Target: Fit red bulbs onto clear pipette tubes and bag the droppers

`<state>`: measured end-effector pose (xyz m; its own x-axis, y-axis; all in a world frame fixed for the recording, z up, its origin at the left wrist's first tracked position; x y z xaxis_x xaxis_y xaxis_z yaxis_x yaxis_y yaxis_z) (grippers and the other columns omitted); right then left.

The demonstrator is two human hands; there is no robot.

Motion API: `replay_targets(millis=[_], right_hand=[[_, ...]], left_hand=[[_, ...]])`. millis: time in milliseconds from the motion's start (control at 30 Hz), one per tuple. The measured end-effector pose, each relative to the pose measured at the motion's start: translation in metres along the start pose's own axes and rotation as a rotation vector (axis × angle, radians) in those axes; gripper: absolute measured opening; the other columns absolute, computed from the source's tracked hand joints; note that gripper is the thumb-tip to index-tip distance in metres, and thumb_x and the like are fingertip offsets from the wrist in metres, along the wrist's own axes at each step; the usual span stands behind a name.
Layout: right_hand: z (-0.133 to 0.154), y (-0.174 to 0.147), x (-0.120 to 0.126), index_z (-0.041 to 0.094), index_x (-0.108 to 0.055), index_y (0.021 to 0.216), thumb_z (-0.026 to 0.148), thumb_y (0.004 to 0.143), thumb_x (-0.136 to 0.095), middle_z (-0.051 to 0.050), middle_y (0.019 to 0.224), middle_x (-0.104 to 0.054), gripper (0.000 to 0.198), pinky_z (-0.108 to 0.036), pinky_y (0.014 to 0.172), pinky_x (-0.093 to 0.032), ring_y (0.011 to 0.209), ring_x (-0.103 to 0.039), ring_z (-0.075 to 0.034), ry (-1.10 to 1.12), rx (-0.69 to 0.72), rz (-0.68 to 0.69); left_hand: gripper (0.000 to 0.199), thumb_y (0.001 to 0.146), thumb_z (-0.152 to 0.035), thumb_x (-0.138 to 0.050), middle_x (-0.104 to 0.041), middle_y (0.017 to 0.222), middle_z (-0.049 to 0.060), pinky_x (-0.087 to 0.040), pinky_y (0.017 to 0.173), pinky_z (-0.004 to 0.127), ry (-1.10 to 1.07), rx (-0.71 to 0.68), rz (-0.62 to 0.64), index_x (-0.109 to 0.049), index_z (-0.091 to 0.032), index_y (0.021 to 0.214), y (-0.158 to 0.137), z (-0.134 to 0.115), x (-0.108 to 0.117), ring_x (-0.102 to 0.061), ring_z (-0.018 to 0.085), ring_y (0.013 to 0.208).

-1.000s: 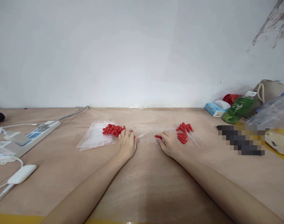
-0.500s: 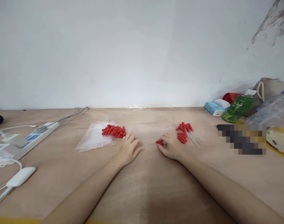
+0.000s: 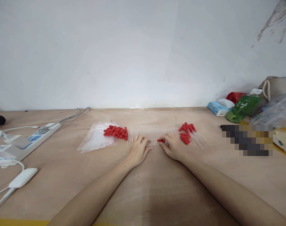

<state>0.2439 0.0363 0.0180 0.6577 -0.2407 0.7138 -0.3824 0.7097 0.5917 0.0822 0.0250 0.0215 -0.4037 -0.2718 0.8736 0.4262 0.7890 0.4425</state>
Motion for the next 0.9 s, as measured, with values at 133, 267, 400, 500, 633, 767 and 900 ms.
replay_targets(millis=[133, 267, 400, 500, 633, 767, 900], right_hand=[[0.000, -0.001, -0.002, 0.020, -0.056, 0.084, 0.020, 0.081, -0.049, -0.004, 0.082, -0.061, 0.008, -0.033, 0.073, -0.038, 0.081, -0.054, -0.019, -0.031, 0.002, 0.012], [0.001, -0.001, -0.001, 0.020, -0.056, 0.083, 0.020, 0.080, -0.050, -0.004, 0.081, -0.061, 0.007, -0.033, 0.073, -0.038, 0.081, -0.054, -0.019, -0.018, 0.015, 0.013], [0.009, -0.002, 0.002, 0.020, -0.056, 0.086, 0.019, 0.082, -0.048, -0.004, 0.083, -0.061, 0.009, -0.033, 0.074, -0.039, 0.080, -0.055, -0.017, 0.050, 0.045, 0.030], [0.016, -0.002, 0.003, 0.020, -0.056, 0.087, 0.019, 0.082, -0.047, -0.005, 0.084, -0.061, 0.010, -0.033, 0.074, -0.040, 0.080, -0.055, -0.016, 0.133, 0.068, 0.029], [0.021, -0.002, 0.003, 0.019, -0.054, 0.085, 0.018, 0.083, -0.046, -0.004, 0.082, -0.059, 0.008, -0.030, 0.070, -0.042, 0.077, -0.054, -0.015, 0.242, 0.056, 0.025], [0.021, -0.002, 0.002, 0.019, -0.053, 0.087, 0.020, 0.084, -0.045, -0.004, 0.081, -0.058, 0.008, -0.028, 0.067, -0.044, 0.075, -0.054, -0.014, 0.317, 0.052, 0.026], [0.019, -0.003, -0.001, 0.020, -0.056, 0.092, 0.023, 0.085, -0.046, -0.004, 0.084, -0.060, 0.012, -0.028, 0.069, -0.046, 0.078, -0.056, -0.014, 0.335, 0.070, 0.058]], left_hand=[[0.014, 0.081, -0.034, -0.055, -0.052, 0.095, 0.005, -0.034, 0.073, 0.034, 0.041, 0.019, 0.007, -0.058, -0.020, 0.084, 0.001, 0.001, -0.005, -0.044, 0.023, 0.090], [0.011, 0.083, -0.029, -0.051, -0.053, 0.095, 0.004, -0.033, 0.073, 0.034, 0.004, 0.010, -0.008, -0.056, -0.019, 0.083, 0.000, 0.000, -0.002, -0.044, 0.022, 0.090], [0.010, 0.087, -0.024, -0.044, -0.057, 0.090, 0.003, -0.031, 0.075, 0.034, -0.062, 0.022, -0.058, -0.052, -0.018, 0.084, -0.002, 0.000, 0.005, -0.045, 0.021, 0.088], [0.012, 0.088, -0.025, -0.042, -0.058, 0.084, 0.002, -0.029, 0.073, 0.033, -0.091, 0.021, -0.077, -0.050, -0.018, 0.083, -0.003, 0.001, 0.007, -0.048, 0.020, 0.084], [0.012, 0.088, -0.024, -0.042, -0.060, 0.079, -0.001, -0.028, 0.073, 0.033, -0.121, -0.038, -0.085, -0.050, -0.018, 0.082, -0.003, 0.000, 0.005, -0.051, 0.017, 0.079], [0.014, 0.089, -0.025, -0.041, -0.061, 0.075, -0.001, -0.028, 0.071, 0.032, -0.126, -0.068, -0.105, -0.050, -0.017, 0.080, -0.003, -0.001, 0.004, -0.054, 0.015, 0.071], [0.015, 0.089, -0.026, -0.041, -0.061, 0.072, -0.002, -0.029, 0.072, 0.032, -0.156, -0.101, -0.132, -0.050, -0.017, 0.079, -0.005, -0.001, 0.005, -0.053, 0.013, 0.065]])
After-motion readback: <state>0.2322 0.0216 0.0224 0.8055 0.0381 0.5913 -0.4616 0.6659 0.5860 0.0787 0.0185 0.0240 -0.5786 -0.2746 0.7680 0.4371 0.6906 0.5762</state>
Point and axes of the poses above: each hand's wrist, its own y-axis towards the middle knuckle, its own x-axis out of the back of the hand, z = x × y, the point moved 5 cm from there along y, towards the middle knuckle
